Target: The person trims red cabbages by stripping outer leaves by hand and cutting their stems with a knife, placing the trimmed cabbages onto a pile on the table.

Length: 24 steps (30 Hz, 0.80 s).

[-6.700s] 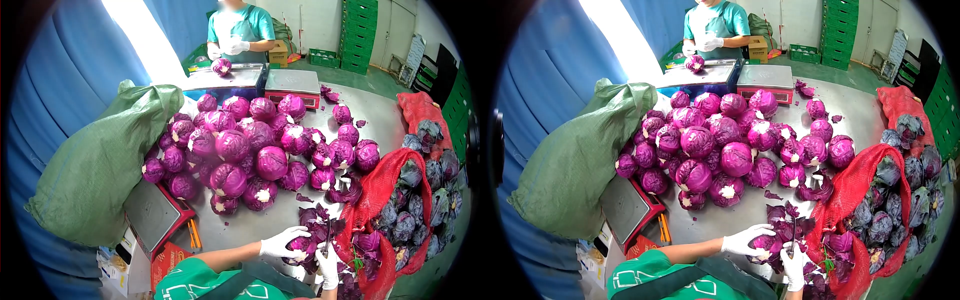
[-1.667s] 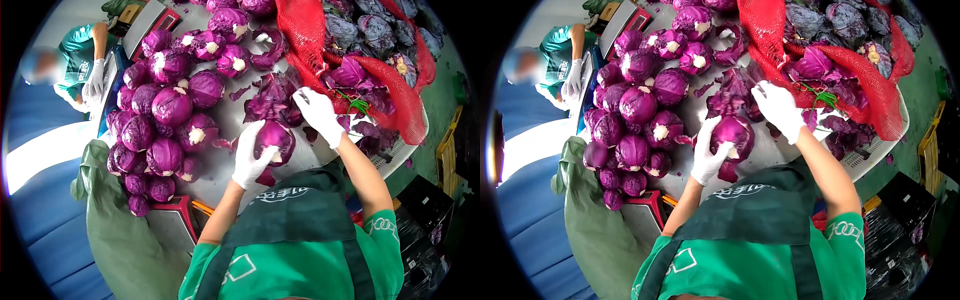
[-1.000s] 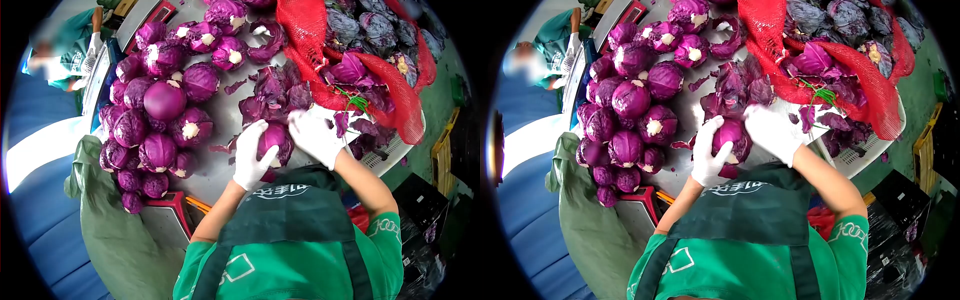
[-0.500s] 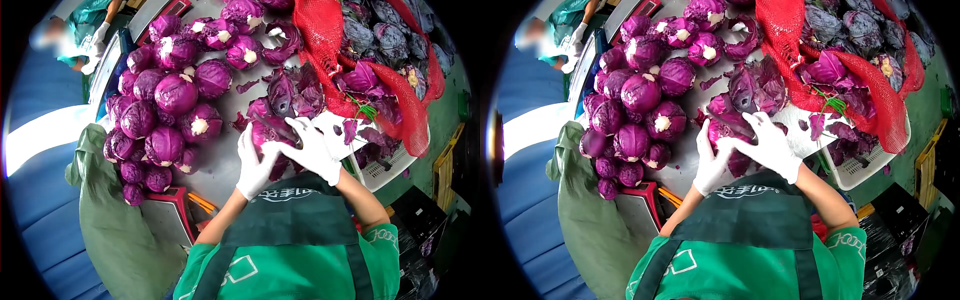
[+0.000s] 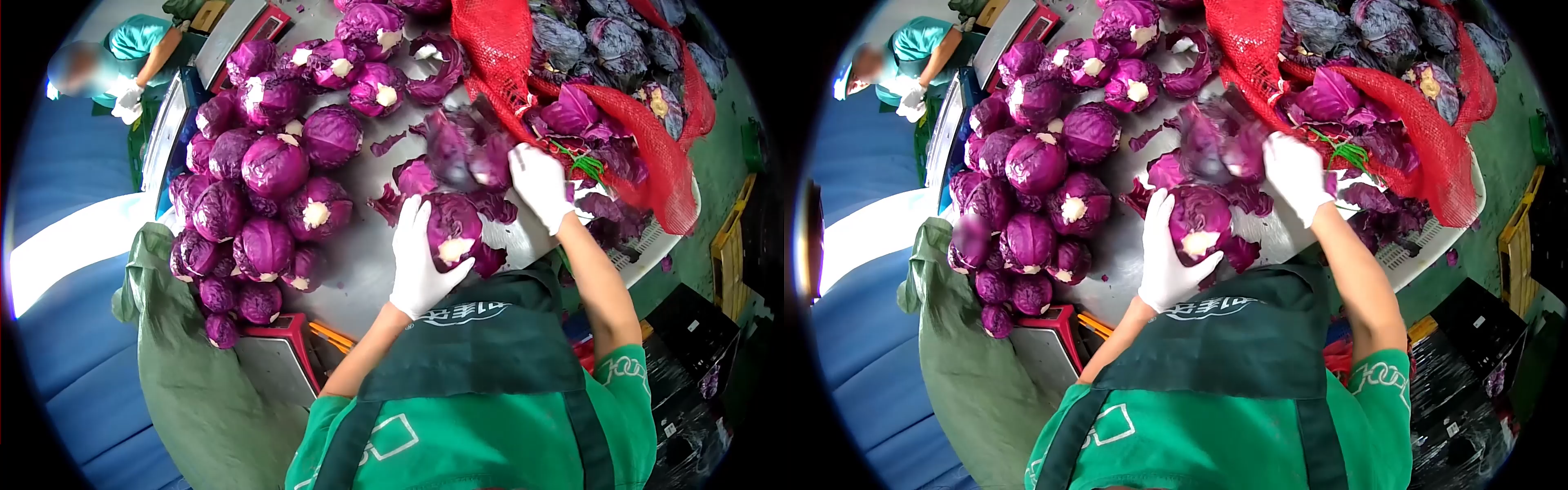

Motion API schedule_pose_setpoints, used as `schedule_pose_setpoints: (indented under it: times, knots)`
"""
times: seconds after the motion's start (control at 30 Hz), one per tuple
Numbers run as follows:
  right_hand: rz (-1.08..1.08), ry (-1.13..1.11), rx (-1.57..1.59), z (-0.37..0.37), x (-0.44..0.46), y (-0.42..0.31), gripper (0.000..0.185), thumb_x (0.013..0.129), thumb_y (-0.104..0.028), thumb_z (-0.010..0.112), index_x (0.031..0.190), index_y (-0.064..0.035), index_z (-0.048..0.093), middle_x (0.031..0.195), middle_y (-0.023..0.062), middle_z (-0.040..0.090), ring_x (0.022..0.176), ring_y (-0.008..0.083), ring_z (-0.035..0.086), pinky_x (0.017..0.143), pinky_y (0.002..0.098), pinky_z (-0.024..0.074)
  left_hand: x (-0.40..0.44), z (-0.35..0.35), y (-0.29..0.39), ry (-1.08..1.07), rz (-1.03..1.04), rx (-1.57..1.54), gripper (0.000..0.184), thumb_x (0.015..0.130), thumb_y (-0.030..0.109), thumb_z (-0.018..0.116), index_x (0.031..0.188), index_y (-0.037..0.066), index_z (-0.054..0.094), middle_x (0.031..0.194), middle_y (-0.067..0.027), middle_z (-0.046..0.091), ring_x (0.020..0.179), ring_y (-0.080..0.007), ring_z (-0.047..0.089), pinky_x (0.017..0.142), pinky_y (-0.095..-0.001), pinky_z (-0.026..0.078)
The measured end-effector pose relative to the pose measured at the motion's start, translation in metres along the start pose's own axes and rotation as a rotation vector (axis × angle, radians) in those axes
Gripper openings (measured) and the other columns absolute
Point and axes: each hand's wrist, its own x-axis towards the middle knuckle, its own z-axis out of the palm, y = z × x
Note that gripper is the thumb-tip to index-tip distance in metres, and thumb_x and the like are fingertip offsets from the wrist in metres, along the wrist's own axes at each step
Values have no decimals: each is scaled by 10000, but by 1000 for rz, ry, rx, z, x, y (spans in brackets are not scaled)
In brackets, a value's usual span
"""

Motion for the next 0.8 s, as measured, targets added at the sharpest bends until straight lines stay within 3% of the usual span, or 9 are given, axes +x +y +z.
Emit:
schedule_pose_setpoints:
  times: [0.07, 0.13, 0.17, 0.23, 0.3, 0.37, 0.53, 0.63, 0.8]
  knots:
    - [-63, 301, 107, -2, 9, 11, 333, 919, -338, 595, 1079, -47, 616, 759, 123, 625, 692, 249, 654, 620, 358, 530, -8, -2, -10, 53, -13, -29, 1031, 630, 206, 872, 1435, -24, 270, 1489, -248, 286, 1383, -405, 319, 1145, -463, 278]
    - [35, 141, 357, -50, -1, -11, 554, 853, -465, 672, 1207, -46, 598, 874, 136, 628, 735, 257, 647, 661, 362, 534, -22, -9, -8, 46, -88, 20, 1047, 620, 208, 877, 1436, -6, 257, 1490, -244, 265, 1379, -400, 311, 1146, -462, 277]
    - [259, -115, 608, -71, -1, -33, 661, 813, -522, 703, 1265, -54, 585, 960, 146, 630, 767, 264, 646, 685, 370, 537, -27, -9, -12, 41, -128, -21, 1040, 620, 207, 877, 1427, 0, 253, 1489, -247, 250, 1391, -389, 291, 1144, -451, 276]
    - [202, -433, 902, -84, -20, -62, 703, 812, -540, 700, 1326, -83, 554, 1139, 176, 593, 827, 275, 651, 778, 387, 534, -37, -8, -18, 67, -182, -110, 1029, 623, 204, 876, 1413, 13, 246, 1480, -226, 245, 1397, -346, 282, 1135, -431, 281]
    - [-70, -416, 756, -58, -38, -82, 746, 811, -539, 701, 1379, -93, 510, 1242, 187, 545, 881, 267, 647, 852, 398, 518, -45, -3, -21, 138, -315, -334, 918, 686, 259, 872, 1341, 0, 284, 1368, -202, 297, 1337, -325, 316, 1130, -420, 274]
    - [-51, -473, 737, -55, -47, -92, 774, 805, -547, 701, 1400, -100, 487, 1287, 172, 521, 984, 281, 629, 894, 392, 507, -47, 3, -18, 281, -675, -618, 842, 747, 248, 839, 1333, -2, 288, 1327, -177, 316, 1305, -296, 338, 1113, -407, 295]
    - [-3, -505, 1031, -37, -42, -90, 565, 857, -401, 712, 1316, -102, 569, 1181, 122, 578, 963, 232, 620, 864, 347, 502, -44, 3, -15, 337, -765, -640, 806, 778, 226, 826, 1334, -4, 290, 1287, -160, 361, 1214, -248, 413, 1065, -371, 356]
    - [32, -292, 1200, -22, -42, -96, 344, 883, -340, 690, 1054, -50, 624, 911, 92, 634, 797, 245, 643, 754, 346, 520, -31, -6, -8, 335, -710, -815, 767, 782, 171, 820, 1348, 3, 331, 1298, -135, 409, 1227, -216, 443, 1052, -341, 386]
    - [-9, -142, 703, -16, -3, -78, 277, 937, -310, 586, 914, -36, 549, 822, 173, 631, 770, 345, 650, 671, 433, 511, -15, 1, -12, 224, -474, -555, 782, 727, 139, 842, 1341, 1, 378, 1300, -115, 424, 1254, -215, 428, 1098, -345, 334]
